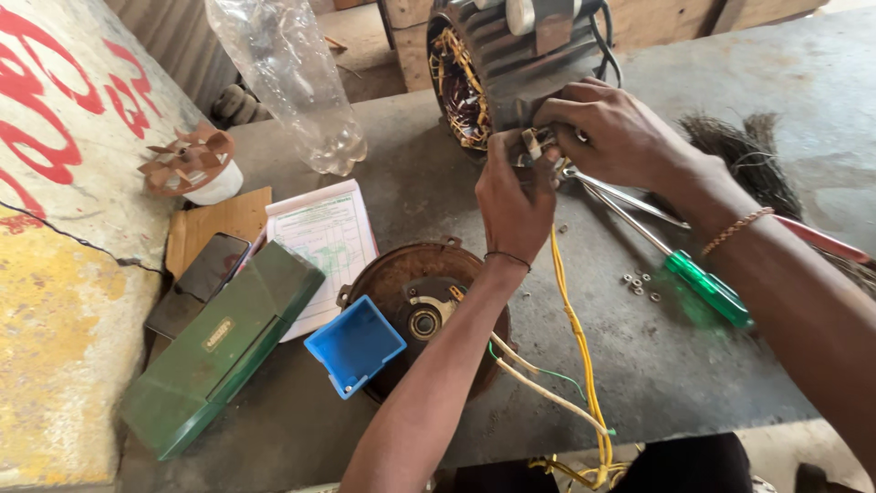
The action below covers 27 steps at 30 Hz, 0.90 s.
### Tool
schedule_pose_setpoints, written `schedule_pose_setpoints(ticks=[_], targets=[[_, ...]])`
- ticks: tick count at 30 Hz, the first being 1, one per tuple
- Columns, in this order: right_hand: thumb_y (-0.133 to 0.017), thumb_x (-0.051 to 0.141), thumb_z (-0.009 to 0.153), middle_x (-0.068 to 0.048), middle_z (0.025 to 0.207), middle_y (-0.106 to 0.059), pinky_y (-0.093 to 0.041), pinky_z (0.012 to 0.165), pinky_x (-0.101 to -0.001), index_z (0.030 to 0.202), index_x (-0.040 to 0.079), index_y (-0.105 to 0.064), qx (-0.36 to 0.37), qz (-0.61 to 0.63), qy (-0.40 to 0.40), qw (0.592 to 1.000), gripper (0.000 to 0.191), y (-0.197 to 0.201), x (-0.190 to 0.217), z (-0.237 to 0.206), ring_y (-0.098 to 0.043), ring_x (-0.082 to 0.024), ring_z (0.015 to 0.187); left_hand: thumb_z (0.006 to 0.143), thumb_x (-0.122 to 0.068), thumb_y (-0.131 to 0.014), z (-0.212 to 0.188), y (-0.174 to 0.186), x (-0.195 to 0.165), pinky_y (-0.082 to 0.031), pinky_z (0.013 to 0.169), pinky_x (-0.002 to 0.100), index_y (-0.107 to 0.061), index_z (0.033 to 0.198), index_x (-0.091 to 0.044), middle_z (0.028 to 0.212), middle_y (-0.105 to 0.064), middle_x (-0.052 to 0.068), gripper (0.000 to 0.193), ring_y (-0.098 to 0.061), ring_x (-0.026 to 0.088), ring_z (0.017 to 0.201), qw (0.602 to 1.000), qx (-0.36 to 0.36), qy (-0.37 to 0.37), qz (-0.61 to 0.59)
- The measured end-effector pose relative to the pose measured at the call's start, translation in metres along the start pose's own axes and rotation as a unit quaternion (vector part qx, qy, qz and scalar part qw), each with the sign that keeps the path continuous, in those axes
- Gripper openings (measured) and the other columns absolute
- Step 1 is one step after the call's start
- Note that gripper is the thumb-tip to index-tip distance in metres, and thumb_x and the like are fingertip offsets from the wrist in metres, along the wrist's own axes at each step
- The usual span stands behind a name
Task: The person connects a yellow power cable to a terminal block mounted on an electric motor at a workbench. They position the wires into the terminal, tighten the connections using pliers, a screwdriver and a wrench, and handle small nuts and washers while securing the assembly to the motor housing.
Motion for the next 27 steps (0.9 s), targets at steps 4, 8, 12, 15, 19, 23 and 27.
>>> schedule_pose_setpoints(ticks=[4,8,12,15,19,23,27], targets=[[-0.065,0.004,0.089,-0.014,0.119,-0.068,-0.051,0.1,-0.0472,0.118,0.003,-0.068,-0.012,0.044,0.047,0.998,0.029,0.005,-0.007,-0.002,-0.063,-0.036,0.115,0.102,-0.032,-0.07,0.005,-0.001,-0.003,-0.058,0.074,0.035,-0.055,0.115,-0.003,0.099,-0.069,0.011,0.035,-0.072,0.019,0.085,0.998,-0.001,-0.034,0.049],[-0.071,0.004,0.088,-0.014,0.121,-0.07,-0.053,0.099,-0.0459,0.117,0.002,-0.07,-0.049,0.07,0.05,0.995,0.028,0.004,-0.013,-0.008,-0.065,-0.036,0.114,0.1,-0.032,-0.07,0.011,-0.002,-0.004,-0.057,0.076,0.037,-0.056,0.113,-0.003,0.097,-0.067,0.01,0.035,-0.068,0.02,0.084,0.997,0.007,-0.051,0.065],[-0.076,0.008,0.089,-0.012,0.116,-0.073,-0.056,0.095,-0.0435,0.115,0.004,-0.076,-0.097,0.09,0.025,0.991,0.026,0.003,-0.017,-0.014,-0.069,-0.031,0.107,0.101,-0.036,-0.07,0.014,-0.002,0.001,-0.057,0.073,0.033,-0.058,0.112,-0.005,0.094,-0.069,0.005,0.035,-0.067,0.014,0.08,0.998,0.045,-0.002,0.041],[-0.079,0.01,0.09,-0.01,0.113,-0.074,-0.057,0.093,-0.0415,0.114,0.006,-0.077,-0.117,0.117,-0.001,0.986,0.025,0.004,-0.019,-0.019,-0.071,-0.028,0.104,0.098,-0.038,-0.071,0.009,-0.008,0.008,-0.056,0.071,0.029,-0.06,0.113,-0.005,0.095,-0.071,0.003,0.038,-0.066,0.009,0.081,0.998,0.047,0.048,0.019],[-0.079,0.012,0.091,-0.009,0.121,-0.074,-0.057,0.096,-0.0395,0.115,0.007,-0.075,-0.151,0.152,0.022,0.977,0.025,0.011,-0.021,-0.025,-0.071,-0.027,0.11,0.097,-0.038,-0.074,0.0,-0.016,0.019,-0.057,0.075,0.026,-0.062,0.113,-0.004,0.093,-0.073,0.003,0.039,-0.065,0.007,0.083,0.996,0.014,0.082,0.011],[-0.082,0.015,0.089,-0.01,0.115,-0.071,-0.057,0.092,-0.0405,0.113,0.008,-0.076,-0.156,0.131,0.019,0.979,0.027,0.016,-0.026,-0.031,-0.071,-0.03,0.105,0.1,-0.028,-0.076,0.002,-0.017,0.027,-0.055,0.08,0.027,-0.066,0.116,-0.001,0.1,-0.073,0.003,0.033,-0.066,0.007,0.09,0.988,0.031,0.114,-0.095],[-0.079,0.012,0.092,-0.01,0.121,-0.07,-0.058,0.092,-0.0394,0.114,0.007,-0.074,-0.176,0.132,0.009,0.975,0.023,0.014,-0.025,-0.036,-0.071,-0.03,0.106,0.098,-0.022,-0.075,0.008,-0.012,0.019,-0.059,0.083,0.028,-0.061,0.122,-0.003,0.106,-0.071,0.001,0.034,-0.067,0.007,0.094,0.979,0.121,0.101,-0.132]])
Point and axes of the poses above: each hand's wrist, its own z-axis towards the middle knuckle, its own y-axis out of the back of the hand, x = y × z, the point moved 4 cm from there along z, towards the middle knuckle
